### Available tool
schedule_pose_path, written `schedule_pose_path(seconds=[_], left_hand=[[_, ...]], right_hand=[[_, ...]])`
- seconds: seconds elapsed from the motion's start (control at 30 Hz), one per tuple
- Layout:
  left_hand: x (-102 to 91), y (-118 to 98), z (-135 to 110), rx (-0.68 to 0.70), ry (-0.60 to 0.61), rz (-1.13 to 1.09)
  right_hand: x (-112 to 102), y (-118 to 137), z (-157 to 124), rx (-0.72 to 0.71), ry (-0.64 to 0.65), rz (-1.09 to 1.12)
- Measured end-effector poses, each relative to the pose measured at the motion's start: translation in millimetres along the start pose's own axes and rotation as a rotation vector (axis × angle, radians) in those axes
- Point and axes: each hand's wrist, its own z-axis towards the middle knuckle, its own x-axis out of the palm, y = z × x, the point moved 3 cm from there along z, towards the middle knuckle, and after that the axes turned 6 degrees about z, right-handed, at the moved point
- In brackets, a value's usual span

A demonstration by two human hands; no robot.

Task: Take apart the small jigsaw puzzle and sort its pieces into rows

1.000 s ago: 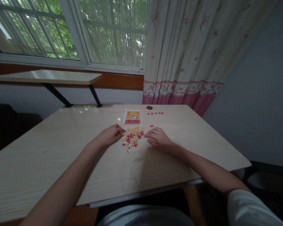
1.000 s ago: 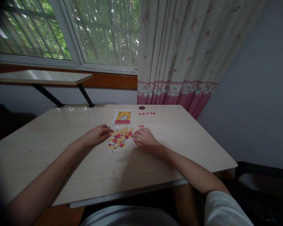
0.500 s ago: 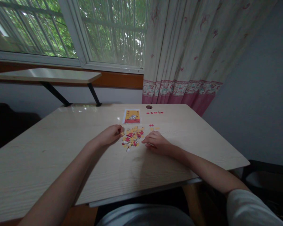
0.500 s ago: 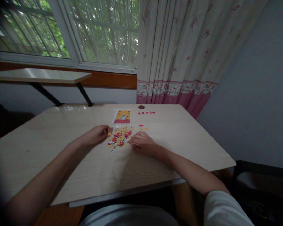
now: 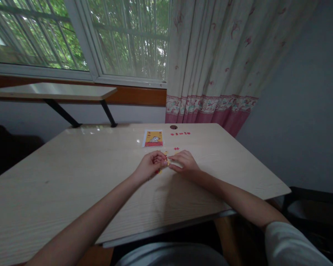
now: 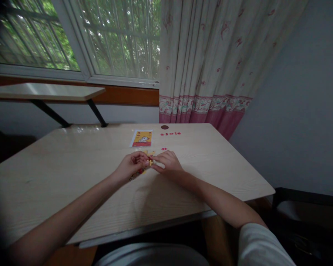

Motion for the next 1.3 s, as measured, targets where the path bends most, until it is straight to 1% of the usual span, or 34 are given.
schedule_pose_path(seconds=[0.23, 0.37, 0.43, 0.5, 0.6, 0.63, 0.67, 0.73, 0.8, 0.9, 1.03, 1.13, 1.23, 1.3], left_hand=[[0.9, 1, -1, -0.024, 0.014, -0.017], [-6.0, 0, -1, -0.024, 0.028, 0.067], [-16.8, -2, 0, 0.01, 0.025, 0.192], [-33.0, -4, 1, 0.059, -0.008, 0.431], [-59.8, -6, 4, 0.083, -0.019, 0.81], [-66.9, -7, 4, 0.123, 0.005, 0.937], [-73.7, -8, 5, 0.16, 0.002, 1.045], [-84.2, -8, 7, 0.177, 0.017, 1.169], [-90.1, -7, 8, 0.175, 0.035, 1.22], [-92.0, -6, 8, 0.177, 0.058, 1.25], [-89.0, -7, 7, 0.18, 0.076, 1.282], [-87.7, -9, 6, 0.177, 0.079, 1.303], [-88.3, -11, 6, 0.175, 0.073, 1.314], [-89.3, -11, 6, 0.17, 0.07, 1.314]], right_hand=[[1, 1, -1, -0.005, -0.005, -0.024], [-5, -3, 2, 0.02, 0.038, -0.03], [-13, -9, 3, 0.047, 0.055, -0.029], [-24, -17, 4, 0.085, 0.034, -0.033], [-42, -32, 5, 0.125, -0.056, -0.054], [-47, -37, 5, 0.128, -0.089, -0.067], [-51, -41, 5, 0.126, -0.119, -0.082], [-57, -46, 5, 0.119, -0.157, -0.11], [-58, -48, 6, 0.117, -0.164, -0.129], [-58, -47, 6, 0.12, -0.137, -0.133], [-60, -51, 7, 0.118, -0.069, -0.087], [-62, -65, 6, 0.132, 0.031, -0.044], [-61, -85, 1, 0.193, 0.163, -0.032], [-60, -98, -4, 0.236, 0.219, -0.022]])
